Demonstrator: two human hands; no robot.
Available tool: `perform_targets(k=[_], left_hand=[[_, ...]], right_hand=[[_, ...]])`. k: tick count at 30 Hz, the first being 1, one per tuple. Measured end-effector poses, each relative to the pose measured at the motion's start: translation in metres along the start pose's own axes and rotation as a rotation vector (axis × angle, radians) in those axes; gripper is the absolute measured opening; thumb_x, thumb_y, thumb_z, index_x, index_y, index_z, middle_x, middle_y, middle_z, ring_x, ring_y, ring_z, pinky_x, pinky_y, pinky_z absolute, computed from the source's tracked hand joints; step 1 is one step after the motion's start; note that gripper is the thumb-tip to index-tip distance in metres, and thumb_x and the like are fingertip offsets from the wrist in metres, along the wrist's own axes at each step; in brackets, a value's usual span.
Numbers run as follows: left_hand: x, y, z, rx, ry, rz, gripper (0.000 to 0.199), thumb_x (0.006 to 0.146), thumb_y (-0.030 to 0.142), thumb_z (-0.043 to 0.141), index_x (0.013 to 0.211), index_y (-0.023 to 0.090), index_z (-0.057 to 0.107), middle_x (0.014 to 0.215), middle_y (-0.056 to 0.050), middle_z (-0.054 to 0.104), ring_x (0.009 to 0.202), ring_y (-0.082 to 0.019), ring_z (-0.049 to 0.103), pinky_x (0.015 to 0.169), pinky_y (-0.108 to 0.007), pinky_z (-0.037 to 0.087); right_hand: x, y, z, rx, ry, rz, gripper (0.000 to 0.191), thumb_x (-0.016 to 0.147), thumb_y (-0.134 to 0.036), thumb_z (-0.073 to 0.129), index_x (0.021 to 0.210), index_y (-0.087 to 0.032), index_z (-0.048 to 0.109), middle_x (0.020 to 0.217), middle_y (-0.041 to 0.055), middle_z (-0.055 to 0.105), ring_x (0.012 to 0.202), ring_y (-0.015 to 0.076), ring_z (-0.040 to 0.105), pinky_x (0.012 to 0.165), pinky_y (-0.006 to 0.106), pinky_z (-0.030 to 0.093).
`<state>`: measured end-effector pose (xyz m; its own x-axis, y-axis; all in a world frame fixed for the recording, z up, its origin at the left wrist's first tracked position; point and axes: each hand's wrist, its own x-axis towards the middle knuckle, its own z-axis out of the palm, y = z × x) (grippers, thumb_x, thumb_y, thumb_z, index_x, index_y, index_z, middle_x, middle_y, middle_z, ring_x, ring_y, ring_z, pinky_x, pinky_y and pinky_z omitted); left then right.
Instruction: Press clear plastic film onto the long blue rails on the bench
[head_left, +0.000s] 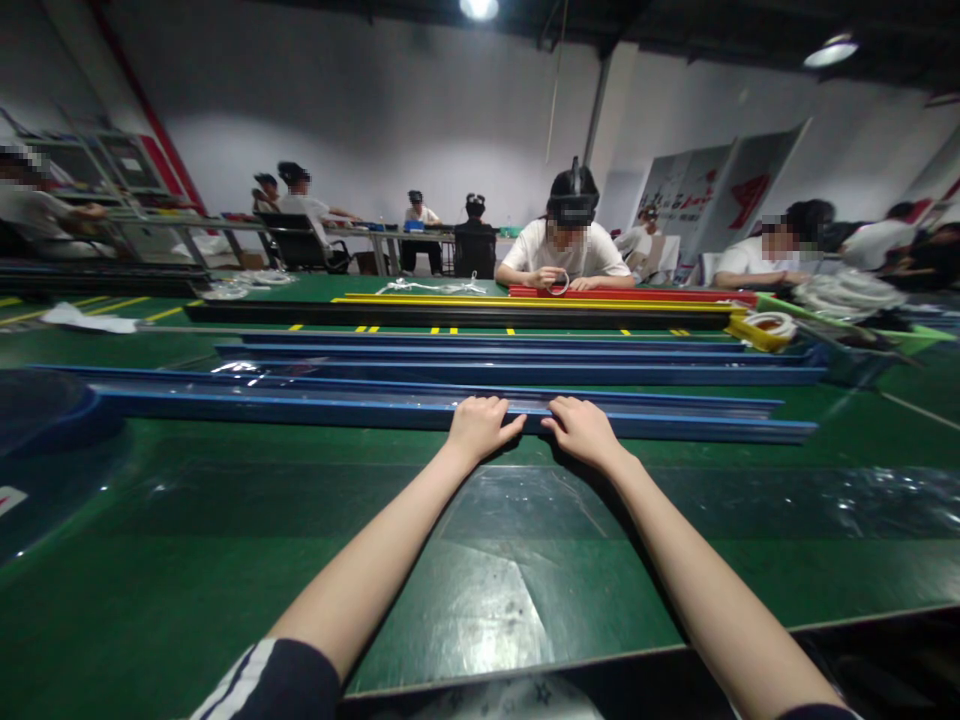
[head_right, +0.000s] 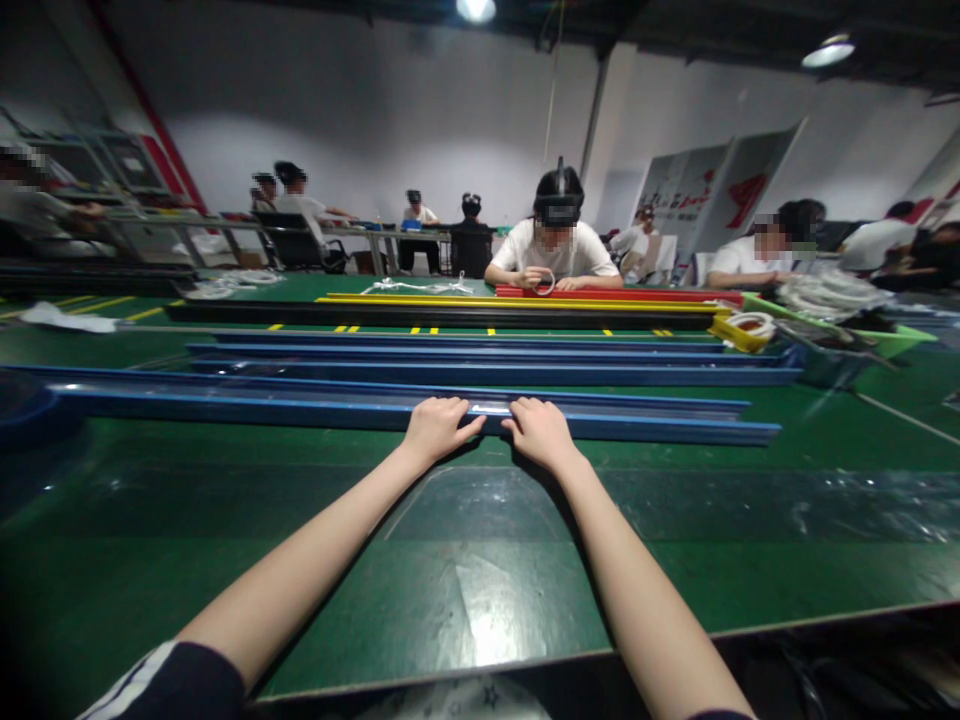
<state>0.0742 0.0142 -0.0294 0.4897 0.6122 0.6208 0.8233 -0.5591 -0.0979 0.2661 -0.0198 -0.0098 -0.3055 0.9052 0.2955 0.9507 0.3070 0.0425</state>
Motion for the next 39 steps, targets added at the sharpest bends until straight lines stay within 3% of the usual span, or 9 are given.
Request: perform_targets(k=[7,14,39], left_hand=[[-0.0003,0.0007,-0.0026,0.015,0.000,0.010,0.042,0.087,0.049,0.039,0.074,0.016,0.062,0.075,-0.007,0.063,0.066,-0.018,0.058,0.061,-0.030,0.035],[-0.0005,-0.0001,-0.0023,0.009,0.026,0.029,0.038,0.087,0.046,0.040,0.079,0.016,0.063,0.096,-0.007,0.064,0.068,-0.015,0.058,0.062,-0.030,0.037],[-0.0009,-0.0010,-0.0018,-0.016,0.004,0.031,0.036,0.089,0.043,0.039,0.080,0.017,0.063,0.082,-0.008,0.066,0.079,-0.019,0.056,0.065,-0.031,0.036]], right_hand=[[0.0003,0.0005,0.0011,0.013,0.009,-0.009,0.024,0.090,-0.033,0.040,0.094,-0.018,0.058,0.098,0.0075,0.063,0.092,0.0188,0.055,0.076,0.028,0.037],[-0.0005,0.0021,0.0046,0.044,0.054,-0.032,0.025,0.089,-0.032,0.041,0.103,-0.018,0.058,0.116,0.0084,0.057,0.102,0.0200,0.051,0.082,0.030,0.038],[-0.0008,0.0033,0.0049,0.107,0.060,-0.061,0.027,0.089,-0.030,0.042,0.107,-0.016,0.058,0.121,0.0090,0.057,0.110,0.0210,0.047,0.089,0.033,0.037]])
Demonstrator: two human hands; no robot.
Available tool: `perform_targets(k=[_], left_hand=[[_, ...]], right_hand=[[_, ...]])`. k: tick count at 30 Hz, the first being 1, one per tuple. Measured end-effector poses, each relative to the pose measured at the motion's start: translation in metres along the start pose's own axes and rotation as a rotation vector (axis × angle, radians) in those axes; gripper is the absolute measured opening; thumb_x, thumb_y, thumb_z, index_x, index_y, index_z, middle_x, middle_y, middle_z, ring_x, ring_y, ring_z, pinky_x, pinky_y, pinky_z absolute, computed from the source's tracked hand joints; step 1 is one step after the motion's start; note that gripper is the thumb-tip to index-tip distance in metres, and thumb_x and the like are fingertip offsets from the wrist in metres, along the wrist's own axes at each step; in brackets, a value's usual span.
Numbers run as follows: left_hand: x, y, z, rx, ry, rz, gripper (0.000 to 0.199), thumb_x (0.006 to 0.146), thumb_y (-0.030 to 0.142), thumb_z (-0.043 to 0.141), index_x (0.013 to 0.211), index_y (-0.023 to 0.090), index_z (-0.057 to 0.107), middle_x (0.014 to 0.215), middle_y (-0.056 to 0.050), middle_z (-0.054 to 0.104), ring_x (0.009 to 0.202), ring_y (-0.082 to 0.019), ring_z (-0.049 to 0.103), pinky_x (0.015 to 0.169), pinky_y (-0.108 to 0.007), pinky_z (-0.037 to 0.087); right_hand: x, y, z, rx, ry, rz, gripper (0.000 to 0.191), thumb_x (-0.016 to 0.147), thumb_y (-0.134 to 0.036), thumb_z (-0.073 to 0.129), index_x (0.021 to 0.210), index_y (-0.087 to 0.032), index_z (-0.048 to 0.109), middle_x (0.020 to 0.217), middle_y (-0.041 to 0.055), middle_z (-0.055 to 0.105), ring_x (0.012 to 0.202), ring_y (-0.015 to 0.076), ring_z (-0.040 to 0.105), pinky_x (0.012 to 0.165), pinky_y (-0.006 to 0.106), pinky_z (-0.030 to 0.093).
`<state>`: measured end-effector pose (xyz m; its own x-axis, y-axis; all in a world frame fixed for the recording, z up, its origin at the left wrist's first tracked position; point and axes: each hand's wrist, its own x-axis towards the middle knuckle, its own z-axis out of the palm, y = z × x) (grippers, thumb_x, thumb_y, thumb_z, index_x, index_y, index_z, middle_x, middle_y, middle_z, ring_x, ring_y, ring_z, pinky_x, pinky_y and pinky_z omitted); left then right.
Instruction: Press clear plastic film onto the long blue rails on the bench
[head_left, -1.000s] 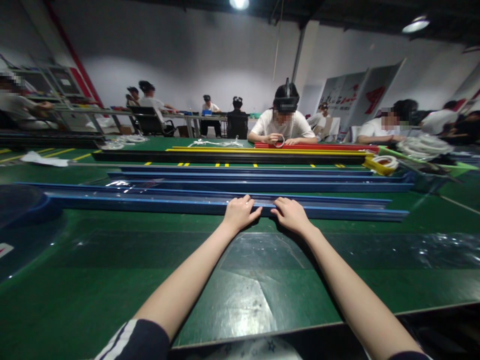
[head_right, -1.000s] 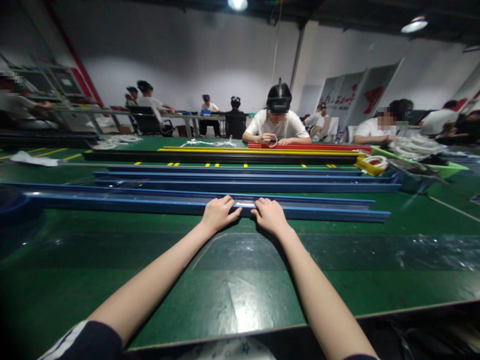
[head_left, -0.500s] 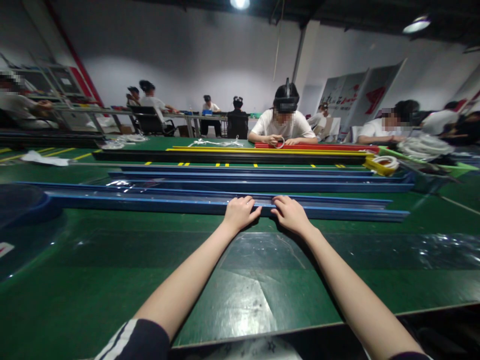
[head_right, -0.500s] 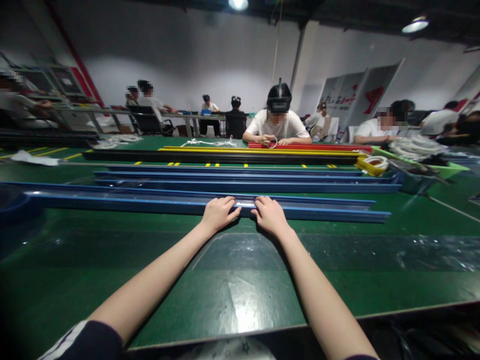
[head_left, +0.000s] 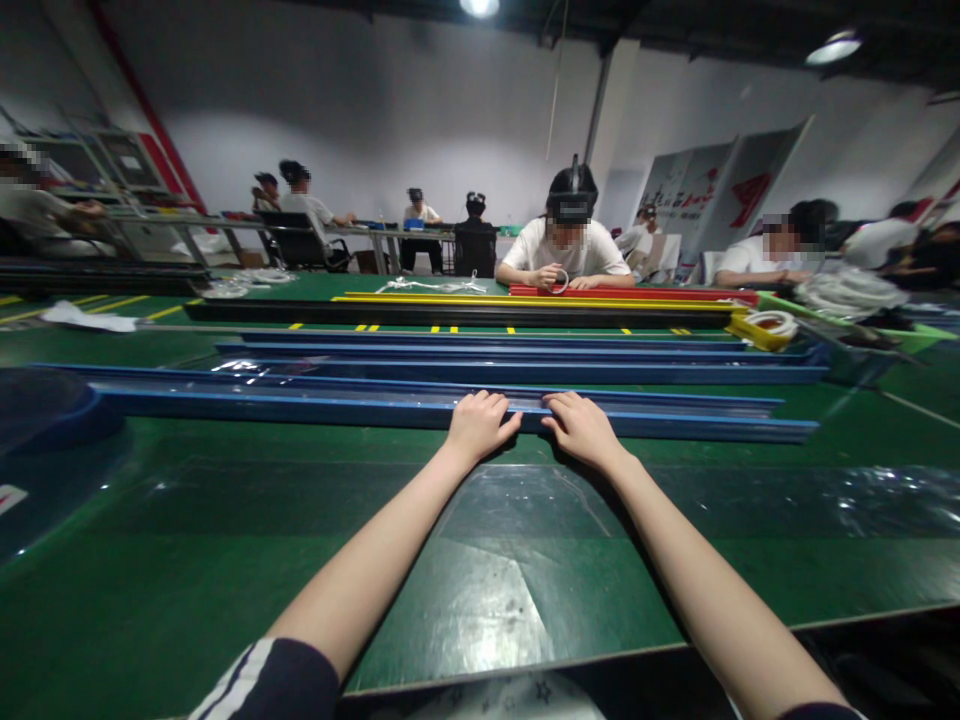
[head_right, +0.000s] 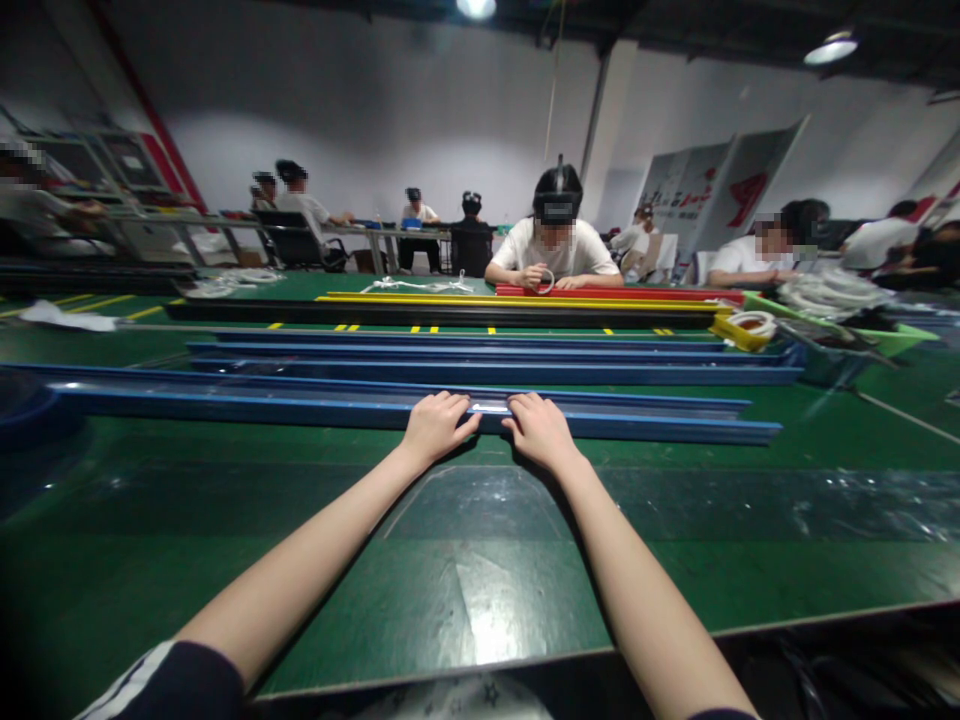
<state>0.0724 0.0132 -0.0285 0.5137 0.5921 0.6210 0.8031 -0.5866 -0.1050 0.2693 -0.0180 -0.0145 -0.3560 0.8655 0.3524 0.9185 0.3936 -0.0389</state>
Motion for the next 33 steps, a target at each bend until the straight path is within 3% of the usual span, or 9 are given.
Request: perform_targets(k=[14,18,25,33], left_hand=[[0.001,0.000,0.000,0.026,0.019,0.001,0.037,0.089,0.042,0.037,0.077,0.017,0.062,0.089,-0.006,0.064,0.080,-0.018,0.055,0.066,-0.031,0.035],[0.000,0.000,0.000,0.052,0.043,-0.024,0.035,0.089,0.041,0.038,0.075,0.018,0.061,0.082,-0.006,0.063,0.076,-0.018,0.055,0.065,-0.032,0.033],[-0.001,-0.002,0.001,0.074,0.091,-0.145,0.037,0.091,0.034,0.036,0.068,0.017,0.059,0.071,-0.006,0.064,0.071,-0.018,0.056,0.064,-0.032,0.029],[-0.002,-0.004,0.001,0.072,0.124,-0.184,0.038,0.091,0.030,0.035,0.064,0.016,0.058,0.068,-0.005,0.065,0.067,-0.017,0.057,0.063,-0.032,0.027]], right_hand=[[0.001,0.001,0.001,0.023,0.039,-0.028,0.022,0.086,-0.025,0.046,0.103,-0.017,0.057,0.116,0.0097,0.059,0.108,0.0212,0.048,0.086,0.033,0.037],[0.004,-0.010,-0.001,0.069,0.082,-0.037,0.019,0.082,-0.014,0.048,0.098,-0.018,0.055,0.108,0.0084,0.059,0.101,0.0210,0.049,0.081,0.032,0.037],[0.014,-0.033,0.006,0.082,0.121,-0.004,0.012,0.085,-0.025,0.050,0.094,-0.019,0.054,0.099,0.0066,0.059,0.094,0.0203,0.048,0.076,0.030,0.033],[0.020,-0.033,0.009,0.028,0.106,0.022,0.005,0.081,-0.021,0.054,0.087,-0.020,0.054,0.092,0.0034,0.061,0.089,0.0188,0.049,0.071,0.029,0.029]])
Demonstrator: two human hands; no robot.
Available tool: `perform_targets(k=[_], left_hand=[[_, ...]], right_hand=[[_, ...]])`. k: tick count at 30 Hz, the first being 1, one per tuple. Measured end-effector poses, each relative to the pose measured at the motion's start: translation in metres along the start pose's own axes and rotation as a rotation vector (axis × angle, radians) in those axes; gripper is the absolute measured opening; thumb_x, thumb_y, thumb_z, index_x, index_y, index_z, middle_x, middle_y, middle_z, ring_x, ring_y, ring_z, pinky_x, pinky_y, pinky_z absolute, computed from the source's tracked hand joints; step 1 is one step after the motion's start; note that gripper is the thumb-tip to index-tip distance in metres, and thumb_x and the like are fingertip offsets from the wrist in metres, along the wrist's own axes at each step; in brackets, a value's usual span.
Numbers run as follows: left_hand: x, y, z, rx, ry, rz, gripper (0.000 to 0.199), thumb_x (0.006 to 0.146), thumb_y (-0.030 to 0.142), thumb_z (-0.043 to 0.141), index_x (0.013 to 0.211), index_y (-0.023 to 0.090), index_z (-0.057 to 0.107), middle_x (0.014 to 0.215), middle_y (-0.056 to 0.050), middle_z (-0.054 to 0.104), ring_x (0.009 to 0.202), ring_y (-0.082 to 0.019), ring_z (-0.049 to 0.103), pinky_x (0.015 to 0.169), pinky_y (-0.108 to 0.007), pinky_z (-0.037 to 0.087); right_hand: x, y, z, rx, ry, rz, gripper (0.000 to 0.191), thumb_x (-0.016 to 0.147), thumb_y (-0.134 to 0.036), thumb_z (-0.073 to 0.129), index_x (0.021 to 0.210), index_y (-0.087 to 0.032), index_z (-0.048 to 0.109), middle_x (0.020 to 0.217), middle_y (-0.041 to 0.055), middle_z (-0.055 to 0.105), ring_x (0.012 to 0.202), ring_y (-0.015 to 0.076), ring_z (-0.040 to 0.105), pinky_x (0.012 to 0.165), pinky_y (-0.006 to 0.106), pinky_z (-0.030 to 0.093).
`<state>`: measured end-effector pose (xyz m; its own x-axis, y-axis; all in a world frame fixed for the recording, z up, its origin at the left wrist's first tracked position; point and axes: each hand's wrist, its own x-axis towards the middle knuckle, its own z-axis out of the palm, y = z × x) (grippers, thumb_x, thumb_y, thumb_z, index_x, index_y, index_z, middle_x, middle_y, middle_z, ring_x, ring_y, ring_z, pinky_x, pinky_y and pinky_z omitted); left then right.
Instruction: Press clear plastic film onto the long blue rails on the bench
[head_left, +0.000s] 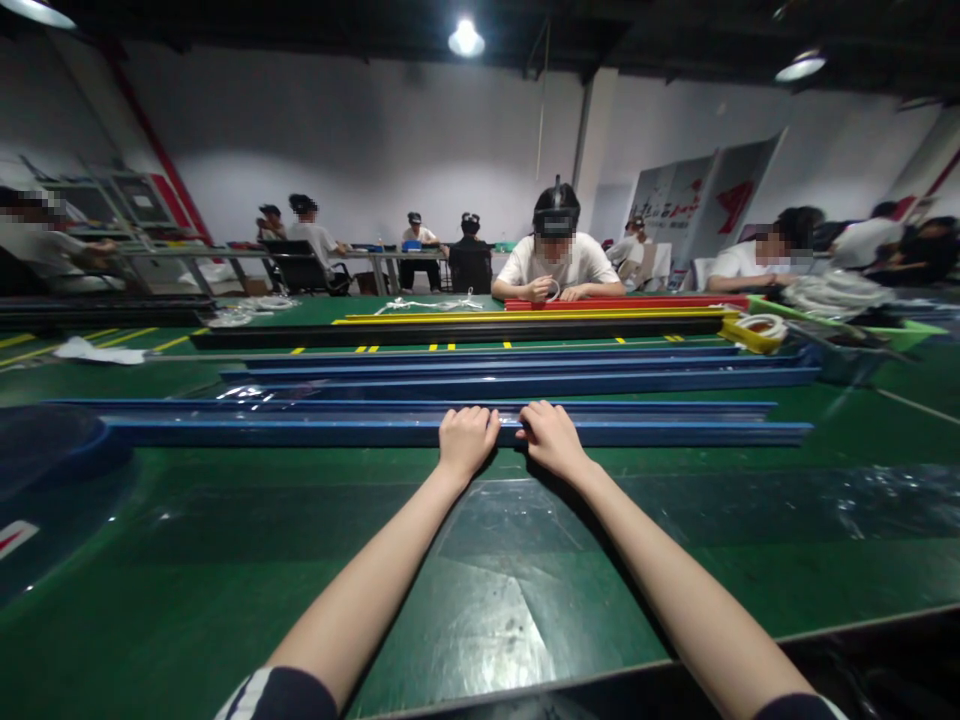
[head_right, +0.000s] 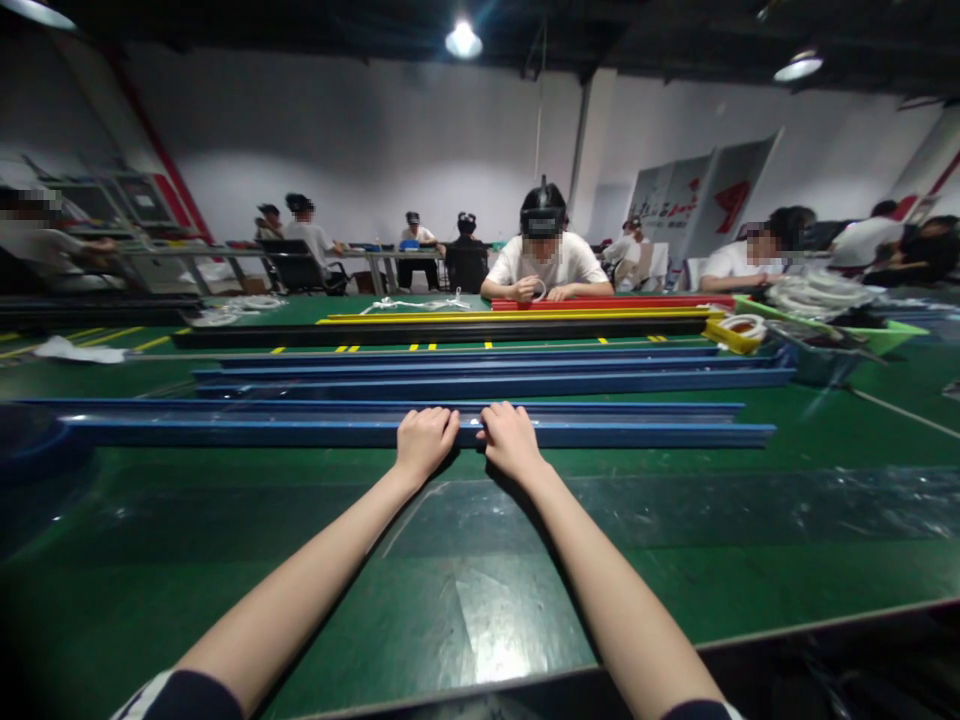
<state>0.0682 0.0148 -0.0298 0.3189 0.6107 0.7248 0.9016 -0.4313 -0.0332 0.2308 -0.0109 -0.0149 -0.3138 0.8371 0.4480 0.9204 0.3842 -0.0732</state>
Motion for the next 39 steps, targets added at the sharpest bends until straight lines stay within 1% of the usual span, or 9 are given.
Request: perform_targets(k=[8,14,17,21,26,32,34,37,39], left_hand=[[0.000,-0.001,0.002,0.021,0.012,0.007,0.038,0.091,0.029,0.036,0.064,0.017,0.058,0.066,-0.005,0.065,0.067,-0.017,0.057,0.063,-0.032,0.026],[0.000,-0.002,-0.002,0.028,0.023,-0.017,0.039,0.091,0.029,0.036,0.064,0.017,0.060,0.067,-0.006,0.065,0.067,-0.018,0.056,0.063,-0.033,0.026],[0.000,-0.003,-0.003,0.022,0.028,-0.007,0.038,0.091,0.029,0.036,0.064,0.017,0.059,0.068,-0.005,0.065,0.069,-0.018,0.056,0.064,-0.033,0.026],[0.000,-0.002,-0.004,0.024,0.034,0.027,0.036,0.091,0.029,0.036,0.065,0.018,0.058,0.069,-0.004,0.064,0.071,-0.018,0.055,0.065,-0.033,0.027],[0.000,-0.001,-0.005,0.006,0.008,0.107,0.036,0.092,0.029,0.034,0.069,0.018,0.059,0.074,-0.005,0.063,0.075,-0.018,0.054,0.068,-0.033,0.029],[0.001,0.000,-0.004,-0.068,-0.050,0.244,0.034,0.092,0.028,0.033,0.073,0.018,0.059,0.081,-0.006,0.064,0.079,-0.018,0.053,0.069,-0.033,0.030],[0.001,0.000,-0.004,-0.070,-0.055,0.263,0.034,0.092,0.028,0.032,0.073,0.018,0.059,0.080,-0.006,0.063,0.079,-0.018,0.053,0.068,-0.033,0.030],[0.001,0.000,-0.004,-0.082,-0.057,0.273,0.035,0.092,0.028,0.032,0.072,0.018,0.059,0.077,-0.006,0.062,0.077,-0.017,0.052,0.067,-0.032,0.030],[0.001,0.000,-0.004,-0.080,-0.060,0.284,0.036,0.092,0.029,0.032,0.071,0.018,0.058,0.076,-0.006,0.062,0.076,-0.017,0.052,0.067,-0.032,0.030]], right_hand=[[0.000,0.005,-0.003,-0.019,-0.006,-0.026,0.004,0.080,-0.020,0.054,0.085,-0.019,0.054,0.091,0.0036,0.061,0.089,0.0180,0.050,0.070,0.029,0.027],[-0.004,0.015,-0.013,-0.023,-0.067,-0.004,0.004,0.079,-0.019,0.053,0.083,-0.019,0.055,0.090,0.0036,0.061,0.088,0.0173,0.051,0.069,0.028,0.027],[-0.009,0.025,-0.024,-0.030,-0.127,0.004,0.006,0.078,-0.019,0.054,0.084,-0.018,0.055,0.090,0.0034,0.061,0.086,0.0165,0.052,0.068,0.026,0.027],[-0.019,0.047,-0.037,-0.064,-0.196,0.035,0.006,0.077,-0.018,0.052,0.082,-0.019,0.056,0.088,0.0036,0.061,0.083,0.0161,0.053,0.065,0.025,0.026],[-0.028,0.067,-0.044,-0.053,-0.227,0.103,0.007,0.078,-0.019,0.050,0.082,-0.018,0.057,0.086,0.0044,0.061,0.079,0.0151,0.053,0.064,0.023,0.029],[-0.028,0.065,-0.046,-0.098,-0.238,0.105,0.010,0.077,-0.020,0.052,0.084,-0.018,0.058,0.088,0.0055,0.062,0.082,0.0167,0.054,0.066,0.024,0.032],[-0.027,0.062,-0.047,-0.109,-0.243,0.109,0.012,0.078,-0.026,0.053,0.085,-0.018,0.059,0.089,0.0063,0.063,0.083,0.0178,0.055,0.067,0.025,0.032],[-0.026,0.056,-0.045,-0.122,-0.239,0.102,0.023,0.081,-0.038,0.052,0.087,-0.018,0.059,0.093,0.0080,0.064,0.087,0.0198,0.056,0.070,0.027,0.034],[-0.025,0.050,-0.042,-0.128,-0.225,0.075,0.028,0.082,-0.043,0.050,0.089,-0.017,0.059,0.097,0.0089,0.064,0.091,0.0205,0.055,0.073,0.027,0.035]])
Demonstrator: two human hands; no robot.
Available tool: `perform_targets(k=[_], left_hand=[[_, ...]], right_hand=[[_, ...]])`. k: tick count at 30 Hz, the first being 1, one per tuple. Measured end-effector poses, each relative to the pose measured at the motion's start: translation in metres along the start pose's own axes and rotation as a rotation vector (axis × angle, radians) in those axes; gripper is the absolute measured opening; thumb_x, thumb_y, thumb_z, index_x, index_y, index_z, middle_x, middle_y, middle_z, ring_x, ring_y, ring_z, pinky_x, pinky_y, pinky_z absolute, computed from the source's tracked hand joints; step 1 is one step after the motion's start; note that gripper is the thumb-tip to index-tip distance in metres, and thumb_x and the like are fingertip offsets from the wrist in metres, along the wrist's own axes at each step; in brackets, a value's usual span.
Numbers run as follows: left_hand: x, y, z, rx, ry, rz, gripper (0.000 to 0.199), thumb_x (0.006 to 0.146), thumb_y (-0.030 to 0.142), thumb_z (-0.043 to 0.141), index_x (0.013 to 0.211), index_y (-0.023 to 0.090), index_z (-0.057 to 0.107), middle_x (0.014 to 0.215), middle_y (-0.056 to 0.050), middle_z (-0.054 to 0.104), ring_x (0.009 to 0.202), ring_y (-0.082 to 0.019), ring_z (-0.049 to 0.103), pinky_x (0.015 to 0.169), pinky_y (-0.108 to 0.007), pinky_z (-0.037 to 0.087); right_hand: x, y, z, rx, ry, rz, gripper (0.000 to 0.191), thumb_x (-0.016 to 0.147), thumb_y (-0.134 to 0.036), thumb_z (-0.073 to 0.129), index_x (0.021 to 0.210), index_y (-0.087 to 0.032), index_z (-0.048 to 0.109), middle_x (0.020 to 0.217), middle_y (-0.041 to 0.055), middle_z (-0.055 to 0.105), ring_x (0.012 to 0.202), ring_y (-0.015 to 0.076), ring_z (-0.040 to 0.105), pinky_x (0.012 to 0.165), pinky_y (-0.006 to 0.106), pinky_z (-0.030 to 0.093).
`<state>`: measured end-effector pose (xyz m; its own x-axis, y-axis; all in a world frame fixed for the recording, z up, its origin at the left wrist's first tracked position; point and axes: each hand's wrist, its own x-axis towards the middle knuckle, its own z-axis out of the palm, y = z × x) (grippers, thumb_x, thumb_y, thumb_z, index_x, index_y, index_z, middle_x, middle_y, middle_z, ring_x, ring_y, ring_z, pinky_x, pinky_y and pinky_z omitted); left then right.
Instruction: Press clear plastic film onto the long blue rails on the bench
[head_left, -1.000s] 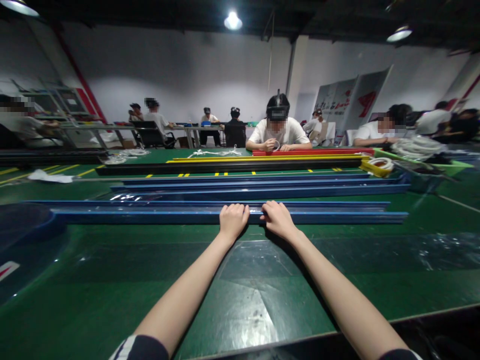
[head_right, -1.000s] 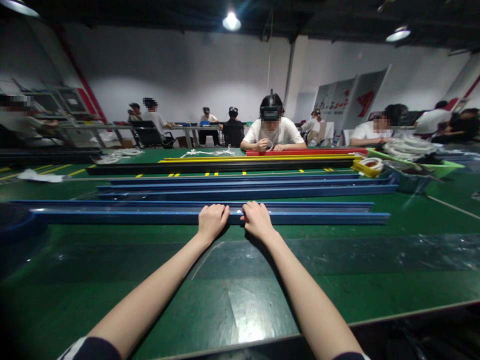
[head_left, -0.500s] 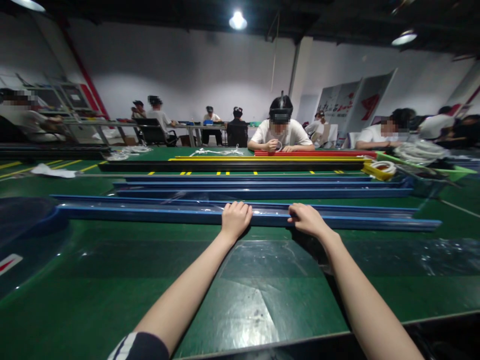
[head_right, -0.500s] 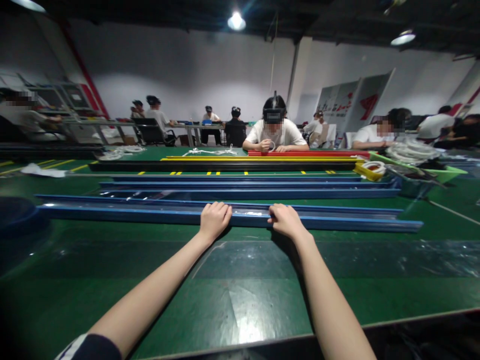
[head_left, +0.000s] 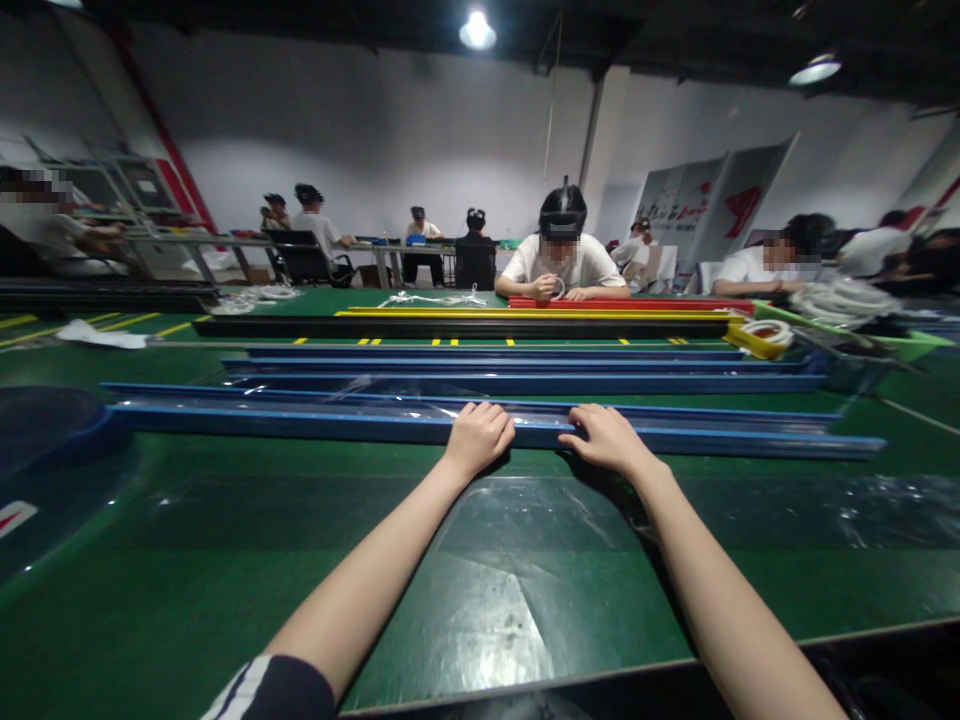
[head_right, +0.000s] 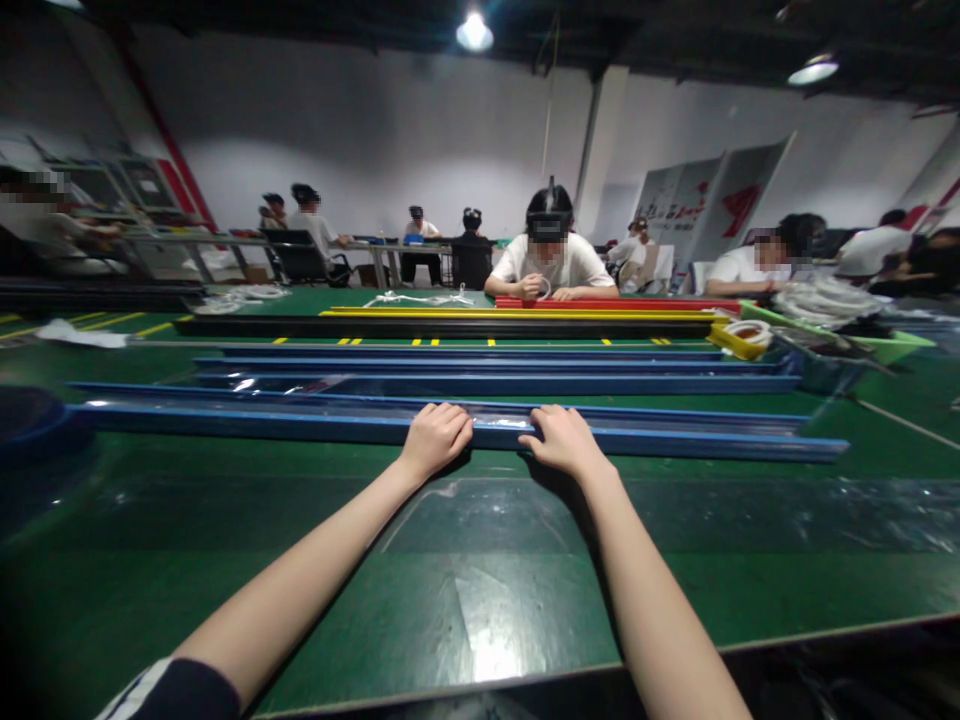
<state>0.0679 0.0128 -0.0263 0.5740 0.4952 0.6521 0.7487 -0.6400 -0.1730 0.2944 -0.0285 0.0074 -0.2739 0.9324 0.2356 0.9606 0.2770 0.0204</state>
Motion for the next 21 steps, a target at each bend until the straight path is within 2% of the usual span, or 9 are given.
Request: perform_targets(k=[6,21], left_hand=[[0.001,0.001,0.000,0.030,-0.008,0.017,0.036,0.093,0.029,0.031,0.072,0.018,0.059,0.076,-0.006,0.062,0.077,-0.017,0.053,0.068,-0.032,0.031],[-0.001,0.002,0.001,-0.012,-0.017,-0.034,0.038,0.092,0.030,0.032,0.068,0.018,0.059,0.070,-0.006,0.060,0.071,-0.017,0.052,0.062,-0.031,0.031]], right_hand=[[0.005,-0.016,0.007,0.005,0.023,-0.073,0.027,0.084,-0.040,0.050,0.093,-0.017,0.060,0.102,0.0089,0.063,0.095,0.0200,0.056,0.077,0.028,0.037],[0.004,-0.018,0.008,-0.009,0.023,-0.051,0.027,0.085,-0.040,0.049,0.093,-0.017,0.061,0.101,0.0085,0.063,0.092,0.0197,0.057,0.074,0.027,0.039]])
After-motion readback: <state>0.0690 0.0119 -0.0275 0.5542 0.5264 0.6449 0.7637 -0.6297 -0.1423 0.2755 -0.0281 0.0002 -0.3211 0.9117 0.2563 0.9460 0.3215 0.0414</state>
